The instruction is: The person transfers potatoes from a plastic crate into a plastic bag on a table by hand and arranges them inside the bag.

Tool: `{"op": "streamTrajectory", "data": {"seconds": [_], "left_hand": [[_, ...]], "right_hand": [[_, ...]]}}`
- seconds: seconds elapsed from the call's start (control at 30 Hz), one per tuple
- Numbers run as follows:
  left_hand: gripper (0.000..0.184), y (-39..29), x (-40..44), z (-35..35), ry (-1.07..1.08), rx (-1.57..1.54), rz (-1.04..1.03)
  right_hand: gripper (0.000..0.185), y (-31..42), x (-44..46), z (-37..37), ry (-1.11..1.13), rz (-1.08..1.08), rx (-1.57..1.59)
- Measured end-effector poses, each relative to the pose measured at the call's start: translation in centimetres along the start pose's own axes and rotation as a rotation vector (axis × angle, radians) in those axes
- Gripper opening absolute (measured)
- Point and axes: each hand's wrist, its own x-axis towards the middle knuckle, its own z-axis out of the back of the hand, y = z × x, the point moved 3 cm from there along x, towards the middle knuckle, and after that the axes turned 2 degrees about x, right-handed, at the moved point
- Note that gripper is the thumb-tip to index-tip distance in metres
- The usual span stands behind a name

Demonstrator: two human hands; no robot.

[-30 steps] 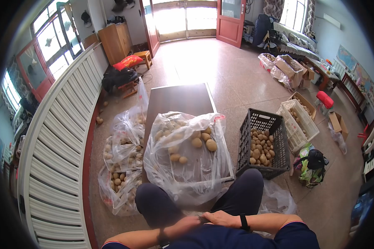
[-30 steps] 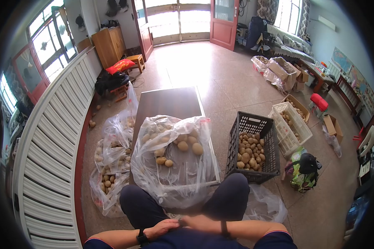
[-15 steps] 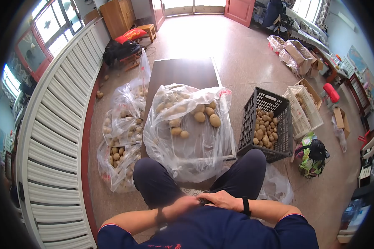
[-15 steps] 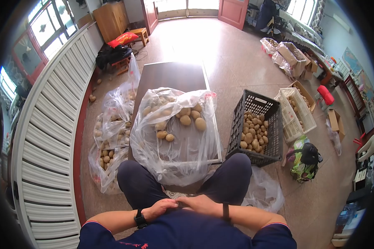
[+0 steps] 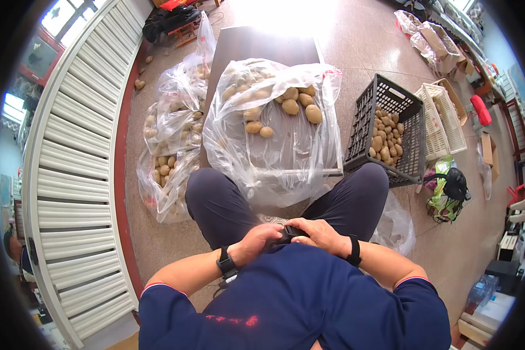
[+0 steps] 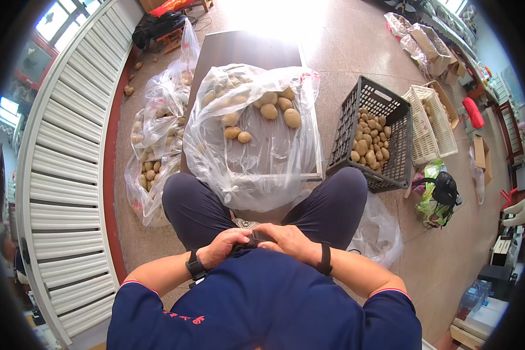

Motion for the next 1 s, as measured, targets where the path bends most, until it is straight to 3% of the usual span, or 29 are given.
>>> {"op": "streamTrajectory", "data": {"seconds": [0.13, 1.0], "left_hand": [[0.034, 0.3, 0.5, 0.5, 0.143, -0.017, -0.009], [0.024, 0.1, 0.2, 0.4, 0.006, -0.009, 0.027]], "right_hand": [[0.039, -0.4, 0.1, -0.1, -0.031, 0.015, 0.025], [0.042, -1.0, 0.0, -0.8, -0.004, -0.028, 0.144]]}}
